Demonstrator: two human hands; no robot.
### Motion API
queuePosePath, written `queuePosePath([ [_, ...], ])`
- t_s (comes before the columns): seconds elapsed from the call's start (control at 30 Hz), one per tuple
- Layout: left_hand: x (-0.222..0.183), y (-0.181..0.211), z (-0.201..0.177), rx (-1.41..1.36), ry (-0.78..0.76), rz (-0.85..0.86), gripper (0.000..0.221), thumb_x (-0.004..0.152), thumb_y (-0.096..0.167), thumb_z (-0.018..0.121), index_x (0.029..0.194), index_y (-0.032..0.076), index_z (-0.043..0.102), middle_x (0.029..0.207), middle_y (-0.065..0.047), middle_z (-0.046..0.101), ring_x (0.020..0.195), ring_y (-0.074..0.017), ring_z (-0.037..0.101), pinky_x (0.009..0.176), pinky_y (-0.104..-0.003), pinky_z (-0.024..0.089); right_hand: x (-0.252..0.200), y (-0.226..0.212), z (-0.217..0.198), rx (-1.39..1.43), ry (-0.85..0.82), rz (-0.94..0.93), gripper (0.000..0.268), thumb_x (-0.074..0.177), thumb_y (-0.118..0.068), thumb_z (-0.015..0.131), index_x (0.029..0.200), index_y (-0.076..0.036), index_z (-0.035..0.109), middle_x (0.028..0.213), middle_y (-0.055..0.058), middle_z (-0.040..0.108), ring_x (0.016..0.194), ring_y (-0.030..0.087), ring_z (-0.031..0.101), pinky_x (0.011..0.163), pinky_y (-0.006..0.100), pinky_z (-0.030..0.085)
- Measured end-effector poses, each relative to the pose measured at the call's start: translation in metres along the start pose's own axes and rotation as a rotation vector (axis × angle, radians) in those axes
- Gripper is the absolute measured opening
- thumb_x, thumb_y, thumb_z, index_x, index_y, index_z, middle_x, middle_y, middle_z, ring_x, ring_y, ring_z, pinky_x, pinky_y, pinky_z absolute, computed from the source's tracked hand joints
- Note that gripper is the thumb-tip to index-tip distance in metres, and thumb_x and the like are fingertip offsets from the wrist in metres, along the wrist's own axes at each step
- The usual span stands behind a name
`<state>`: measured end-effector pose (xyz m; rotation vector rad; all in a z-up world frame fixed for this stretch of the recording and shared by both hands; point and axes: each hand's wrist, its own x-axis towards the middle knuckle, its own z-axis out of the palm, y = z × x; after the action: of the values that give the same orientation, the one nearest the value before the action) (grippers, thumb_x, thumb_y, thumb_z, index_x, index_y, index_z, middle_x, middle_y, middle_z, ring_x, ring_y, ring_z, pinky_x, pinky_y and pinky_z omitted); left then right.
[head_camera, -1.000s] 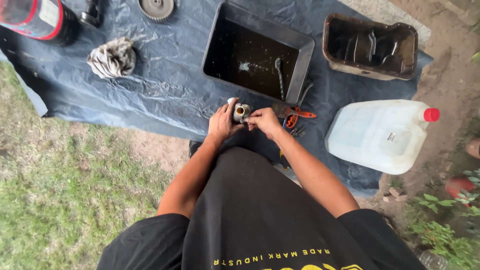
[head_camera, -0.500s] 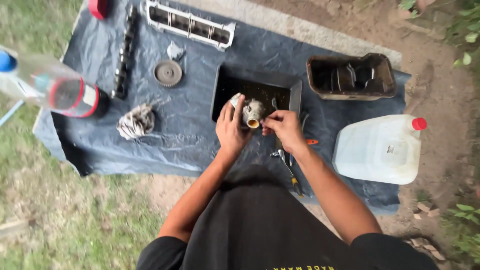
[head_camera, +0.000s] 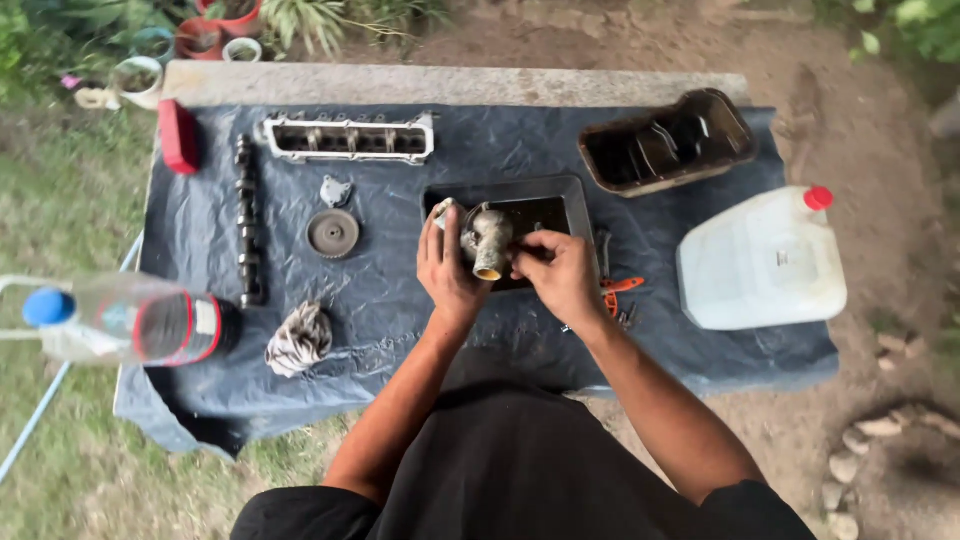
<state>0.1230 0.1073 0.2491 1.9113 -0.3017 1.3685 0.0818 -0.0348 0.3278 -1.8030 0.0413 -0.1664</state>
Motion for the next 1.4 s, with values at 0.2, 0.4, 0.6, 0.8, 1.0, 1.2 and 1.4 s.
queuePosePath([
  [0.2, -0.008, -0.008, 0.007, -0.179, -0.097, -0.047, 0.099, 0.076, 0.062, 0.083, 0.144, -0.005, 0.056, 0.121, -0.026, 0.066, 0.109, -0.0458, 0.067, 0.099, -0.053, 0.053, -0.013, -0.027, -0.004, -0.112, 0.034, -0.174, 0.010, 0.081, 0.012, 0.075, 0.091, 0.009, 0.075, 0.073, 0.022, 0.073, 0.061, 0.027, 0.076, 0.053, 0.032, 0.061],
  [0.4, -0.025, -0.005, 0.003, -0.386, -0.317, -0.148, 0.106, 0.072, 0.055, 0.089, 0.151, -0.003, 0.049, 0.122, -0.024, 0.067, 0.112, -0.0444, 0.066, 0.101, -0.053, 0.052, -0.027, -0.011, -0.020, -0.228, 0.013, -0.234, 0.011, 0.081, 0.011, 0.077, 0.091, 0.009, 0.074, 0.068, 0.016, 0.070, 0.056, 0.026, 0.075, 0.048, 0.030, 0.059],
  [0.6, -0.071, 0.003, -0.001, -0.655, -0.584, -0.514, 0.126, 0.060, 0.021, 0.095, 0.164, 0.004, 0.024, 0.106, -0.029, 0.072, 0.101, -0.0486, 0.071, 0.090, -0.057, 0.056, -0.043, 0.016, -0.033, -0.083, -0.025, -0.139, 0.003, 0.086, 0.003, 0.078, 0.088, 0.003, 0.077, 0.064, 0.012, 0.070, 0.054, 0.021, 0.073, 0.050, 0.030, 0.059],
  [0.8, -0.072, 0.013, -0.014, -1.094, -0.740, -0.725, 0.124, 0.067, -0.002, 0.087, 0.165, 0.001, 0.011, 0.117, -0.020, 0.074, 0.115, -0.0341, 0.069, 0.103, -0.048, 0.050, -0.054, 0.272, -0.116, -0.612, 0.052, 0.333, 0.018, 0.089, -0.023, 0.077, 0.101, -0.009, 0.079, 0.084, 0.016, 0.076, 0.086, 0.039, 0.073, 0.072, 0.046, 0.056],
  [1.0, -0.118, -0.013, -0.018, -1.065, -0.800, -0.854, 0.119, 0.059, 0.006, 0.099, 0.156, 0.003, 0.030, 0.124, -0.020, 0.070, 0.121, -0.0343, 0.065, 0.106, -0.052, 0.047, -0.067, 0.338, -0.120, -0.848, -0.179, 0.582, 0.056, 0.087, -0.021, 0.079, 0.138, -0.004, 0.061, 0.133, 0.023, 0.065, 0.123, 0.037, 0.065, 0.102, 0.049, 0.055],
  [1.2, -0.162, -0.024, -0.034, -0.883, -0.881, -0.919, 0.116, 0.060, 0.013, 0.101, 0.148, 0.003, 0.026, 0.127, -0.027, 0.062, 0.118, -0.0444, 0.064, 0.102, -0.057, 0.047, -0.069, 0.398, -0.122, -1.108, -0.363, 0.455, 0.057, 0.088, -0.014, 0.072, 0.142, -0.004, 0.055, 0.127, 0.025, 0.064, 0.119, 0.042, 0.066, 0.099, 0.050, 0.057],
  [1.4, -0.171, -0.035, -0.056, -0.884, -0.963, -1.074, 0.112, 0.058, 0.015, 0.100, 0.148, 0.009, 0.034, 0.125, -0.023, 0.063, 0.120, -0.0420, 0.064, 0.100, -0.057, 0.049, -0.057, 0.324, -0.107, -0.626, -0.372, 0.554, 0.056, 0.087, -0.007, 0.066, 0.140, -0.021, 0.054, 0.107, 0.027, 0.071, 0.078, 0.039, 0.074, 0.056, 0.042, 0.061],
])
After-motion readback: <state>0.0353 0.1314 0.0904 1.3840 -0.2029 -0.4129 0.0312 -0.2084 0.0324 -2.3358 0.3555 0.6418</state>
